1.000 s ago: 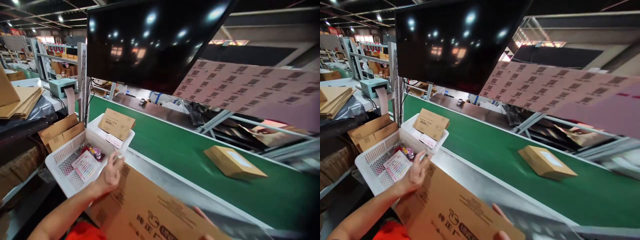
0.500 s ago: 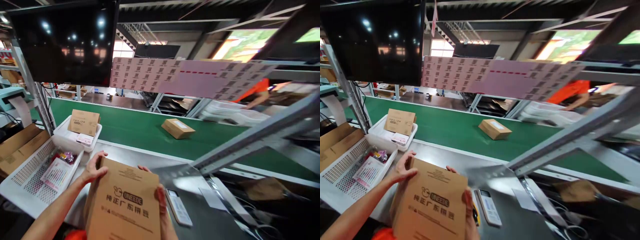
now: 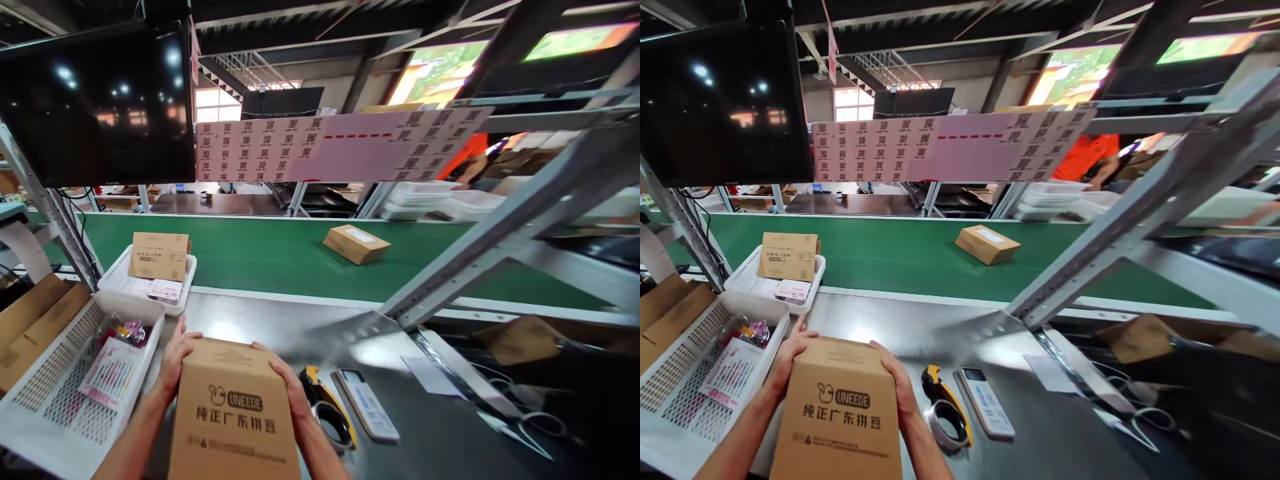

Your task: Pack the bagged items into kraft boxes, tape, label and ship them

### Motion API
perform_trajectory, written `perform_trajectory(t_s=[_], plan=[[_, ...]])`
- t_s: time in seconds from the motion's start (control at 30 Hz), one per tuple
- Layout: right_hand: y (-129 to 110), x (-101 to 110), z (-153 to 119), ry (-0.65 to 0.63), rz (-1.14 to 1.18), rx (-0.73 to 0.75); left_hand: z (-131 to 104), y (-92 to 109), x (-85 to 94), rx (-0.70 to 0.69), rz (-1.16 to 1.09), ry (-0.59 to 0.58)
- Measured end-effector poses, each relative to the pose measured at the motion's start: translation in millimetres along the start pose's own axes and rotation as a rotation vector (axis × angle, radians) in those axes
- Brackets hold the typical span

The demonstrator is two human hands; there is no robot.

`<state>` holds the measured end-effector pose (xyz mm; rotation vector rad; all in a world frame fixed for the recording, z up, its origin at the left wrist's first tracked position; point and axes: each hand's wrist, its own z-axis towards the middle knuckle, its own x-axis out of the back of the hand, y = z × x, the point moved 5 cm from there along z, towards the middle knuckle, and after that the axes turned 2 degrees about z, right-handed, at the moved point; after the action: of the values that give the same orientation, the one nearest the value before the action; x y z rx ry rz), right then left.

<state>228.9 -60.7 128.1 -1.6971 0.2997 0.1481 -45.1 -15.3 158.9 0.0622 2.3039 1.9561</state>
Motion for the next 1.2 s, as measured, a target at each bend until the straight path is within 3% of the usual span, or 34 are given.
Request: perform_trajectory(t_s=[0.07, 0.13, 0.3, 0.43, 0.53, 0.6, 0.67, 0.73, 0.77, 0.8, 0.87, 0.93, 0.97, 1.03, 1.07, 1.2], plan=[[3.5, 1.6, -0.8, -0.004, 0.144, -0.122, -0.8, 3.9, 2.8, 0.016, 0.016, 0.127], [-4.1, 3.3, -5.9, -0.023, 0.147, -0.114, -8.0, 9.6, 0.7, 0.025, 0.030, 0.116], [-51.2, 4.4, -16.4, -0.082, -0.151, 0.130, -25.1, 42.0, -2.0, -0.095, 0.162, 0.039], [-63.8, 8.2, -5.2, -0.120, -0.289, 0.417, -6.9, 59.0, -7.7, -0.351, 0.337, -0.055], [-30.4, 15.8, -13.0, -0.181, -0.500, 0.723, 2.7, 27.7, -5.0, -0.591, 0.423, -0.106], [10.1, 18.6, -31.1, -0.254, -0.685, 0.833, -3.1, -18.8, 6.5, -0.617, 0.527, -0.118], [50.6, 21.5, -51.1, -0.333, -0.838, 0.838, -17.5, -70.9, 20.5, -0.557, 0.679, -0.198], [76.3, 31.6, -63.3, -0.354, -0.913, 0.792, -32.3, -107.3, 36.9, -0.487, 0.737, -0.198], [80.9, 42.4, -63.4, -0.297, -0.926, 0.760, -37.4, -116.6, 41.9, -0.471, 0.748, -0.195], [80.5, 58.5, -58.7, -0.178, -0.935, 0.715, -39.5, -120.6, 44.2, -0.455, 0.752, -0.186], [73.0, 105.6, -39.5, 0.190, -0.954, 0.513, -35.3, -116.8, 39.7, -0.438, 0.761, -0.188], [69.6, 158.9, -20.1, 0.528, -0.974, 0.150, -24.3, -106.5, 27.6, -0.432, 0.777, -0.227], [70.4, 180.2, -13.0, 0.610, -0.979, -0.027, -19.1, -101.2, 21.0, -0.446, 0.783, -0.255], [73.5, 207.2, -3.5, 0.612, -0.989, -0.257, -13.1, -93.2, 10.8, -0.505, 0.787, -0.295], [74.4, 213.7, -1.1, 0.571, -0.997, -0.304, -13.0, -91.2, 8.1, -0.543, 0.786, -0.296], [65.8, 210.5, -8.4, 0.410, -1.034, -0.338, -24.4, -95.6, 6.5, -0.589, 0.773, -0.222]])
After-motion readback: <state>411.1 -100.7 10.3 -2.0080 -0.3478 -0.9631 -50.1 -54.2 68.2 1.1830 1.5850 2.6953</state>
